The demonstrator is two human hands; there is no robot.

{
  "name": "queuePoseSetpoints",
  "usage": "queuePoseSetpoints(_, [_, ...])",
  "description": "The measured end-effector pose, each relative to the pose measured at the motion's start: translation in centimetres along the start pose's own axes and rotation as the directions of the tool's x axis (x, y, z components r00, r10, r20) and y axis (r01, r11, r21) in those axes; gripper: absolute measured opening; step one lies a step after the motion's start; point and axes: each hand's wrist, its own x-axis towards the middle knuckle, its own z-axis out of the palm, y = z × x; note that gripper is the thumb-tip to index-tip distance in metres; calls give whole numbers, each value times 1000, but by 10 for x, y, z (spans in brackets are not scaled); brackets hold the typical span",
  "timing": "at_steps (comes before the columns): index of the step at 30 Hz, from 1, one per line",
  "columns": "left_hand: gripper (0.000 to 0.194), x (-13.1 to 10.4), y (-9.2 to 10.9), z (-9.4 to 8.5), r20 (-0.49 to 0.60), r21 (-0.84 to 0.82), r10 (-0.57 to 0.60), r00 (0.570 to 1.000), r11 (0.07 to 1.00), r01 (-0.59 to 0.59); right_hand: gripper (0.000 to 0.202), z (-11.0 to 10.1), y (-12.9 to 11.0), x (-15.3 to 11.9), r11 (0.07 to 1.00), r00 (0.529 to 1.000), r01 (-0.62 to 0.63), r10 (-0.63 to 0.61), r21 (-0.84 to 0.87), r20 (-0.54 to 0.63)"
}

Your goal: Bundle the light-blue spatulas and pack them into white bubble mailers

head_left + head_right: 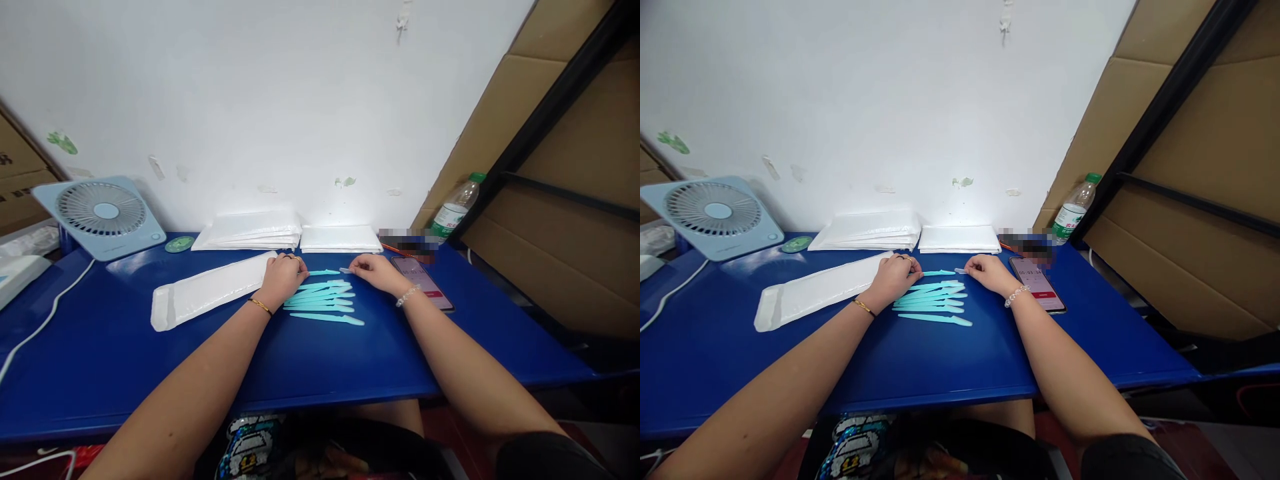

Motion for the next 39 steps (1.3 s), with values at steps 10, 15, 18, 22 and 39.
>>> queuePoseSetpoints(10, [17,2,-2,3,-7,-6,15,1000,1000,-15,17,9,-15,2,998,998,62,-62,-18,-4])
queuePoseSetpoints(15, [17,2,9,5,9,4,59,998,998,-59,17,13,-23,3,991,991,131,-132,22,25])
queuePoseSetpoints(18, [28,-1,13,3,17,29,70,997,997,-70,24,11,-28,0,990,989,142,-142,-10,47])
queuePoseSetpoints(22, [76,-14,14,-8,150,-17,194,969,981,-194,68,3,-44,-18,972,963,224,-209,-76,168])
queuePoseSetpoints(39, [21,-81,71,2,205,122,276,939,944,-305,24,24,-102,-78,817,936,291,-135,-498,325])
